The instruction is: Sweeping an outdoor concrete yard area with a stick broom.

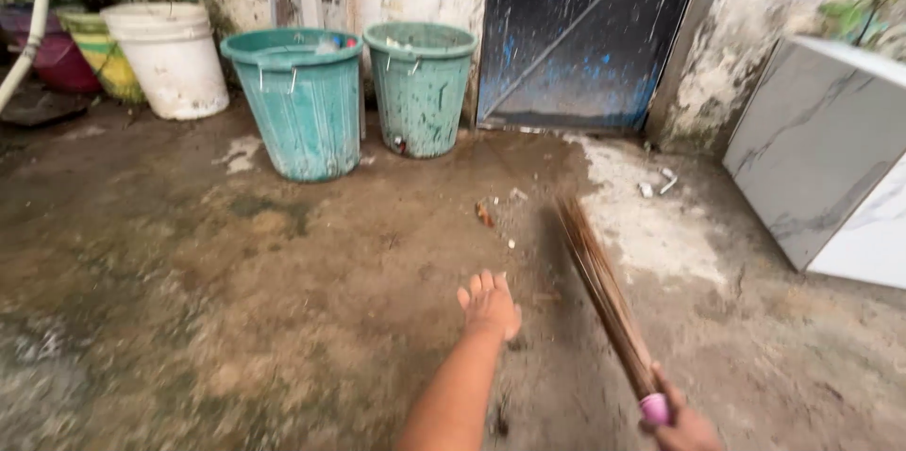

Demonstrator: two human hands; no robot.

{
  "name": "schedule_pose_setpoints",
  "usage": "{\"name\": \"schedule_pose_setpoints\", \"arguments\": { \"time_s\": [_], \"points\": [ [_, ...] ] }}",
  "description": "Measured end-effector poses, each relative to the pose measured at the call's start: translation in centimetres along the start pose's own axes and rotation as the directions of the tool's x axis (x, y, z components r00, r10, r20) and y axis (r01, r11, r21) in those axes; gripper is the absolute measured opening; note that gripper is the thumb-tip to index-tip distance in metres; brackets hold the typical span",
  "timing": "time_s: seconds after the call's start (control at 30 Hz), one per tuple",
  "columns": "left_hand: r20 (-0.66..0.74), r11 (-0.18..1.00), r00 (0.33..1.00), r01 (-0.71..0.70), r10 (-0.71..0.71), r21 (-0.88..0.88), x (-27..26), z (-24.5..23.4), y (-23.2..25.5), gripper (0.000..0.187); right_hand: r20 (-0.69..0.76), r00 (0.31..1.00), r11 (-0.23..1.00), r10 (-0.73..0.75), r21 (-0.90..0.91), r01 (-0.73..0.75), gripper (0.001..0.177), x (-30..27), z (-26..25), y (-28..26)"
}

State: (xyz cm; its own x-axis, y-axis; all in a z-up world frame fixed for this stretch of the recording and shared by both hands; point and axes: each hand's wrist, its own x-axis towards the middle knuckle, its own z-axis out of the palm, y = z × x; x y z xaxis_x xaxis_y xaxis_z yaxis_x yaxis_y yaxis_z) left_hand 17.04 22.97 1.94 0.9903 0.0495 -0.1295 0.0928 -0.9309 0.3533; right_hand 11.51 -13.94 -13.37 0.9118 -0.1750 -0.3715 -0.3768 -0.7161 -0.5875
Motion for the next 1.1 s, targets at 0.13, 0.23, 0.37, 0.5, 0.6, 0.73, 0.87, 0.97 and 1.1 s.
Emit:
{"name": "schedule_pose_setpoints", "arguments": {
  "time_s": [0.13,0.23,0.37,0.5,0.6,0.73,0.87,0.97,1.1],
  "points": [
    [-0.221,0.993,0.973,-0.082,0.062,-0.082,-0.8,0.9,-1.4,0.064,0.015,0.999,0.989,-0.041,-0.143,0.042,0.097,-10.9,-2.9,-4.0],
    [-0.368,0.986,0.925,-0.139,0.098,-0.088,-1.6,0.5,-2.4,0.06,0.164,0.979,0.967,-0.124,-0.201,0.156,0.09,-17.8,-2.8,-2.3],
    [-0.349,0.995,0.934,-0.091,0.075,-0.03,-4.4,-0.3,-4.3,0.056,0.343,0.887,0.817,-0.31,-0.381,0.433,0.086,-21.4,-0.4,3.2],
    [-0.336,0.999,0.941,-0.036,0.046,0.036,-2.6,4.4,-8.0,0.058,0.612,0.757,0.699,-0.229,-0.439,0.565,0.082,-22.1,2.5,11.9],
    [-0.277,0.998,0.96,-0.008,0.023,0.057,-3.4,6.1,-9.3,0.057,0.727,0.687,0.436,0.004,-0.619,0.653,0.073,-18.2,3.9,21.7],
    [-0.111,0.998,0.994,0.019,-0.012,0.062,-3.4,9.2,-9.5,0.055,0.717,0.65,0.365,-0.25,-0.552,0.75,0.066,-12.2,2.7,28.9],
    [-0.084,0.997,0.996,0.004,0.002,0.073,-3.4,11.1,-8.7,0.057,0.51,0.858,0.243,-0.059,-0.826,0.508,0.069,-11.4,-0.7,15.3],
    [-0.116,0.997,0.993,-0.021,0.029,0.073,-3.5,11.6,-8.4,0.057,0.388,0.897,0.236,-0.213,-0.87,0.433,0.07,-8.3,-2.6,9.4],
    [-0.2,0.997,0.977,-0.063,0.071,0.046,-3.4,11.0,-8.3,0.058,0.11,0.919,0.423,-0.38,-0.863,0.278,0.068,-2.3,-3.7,4.3]
  ]
}}
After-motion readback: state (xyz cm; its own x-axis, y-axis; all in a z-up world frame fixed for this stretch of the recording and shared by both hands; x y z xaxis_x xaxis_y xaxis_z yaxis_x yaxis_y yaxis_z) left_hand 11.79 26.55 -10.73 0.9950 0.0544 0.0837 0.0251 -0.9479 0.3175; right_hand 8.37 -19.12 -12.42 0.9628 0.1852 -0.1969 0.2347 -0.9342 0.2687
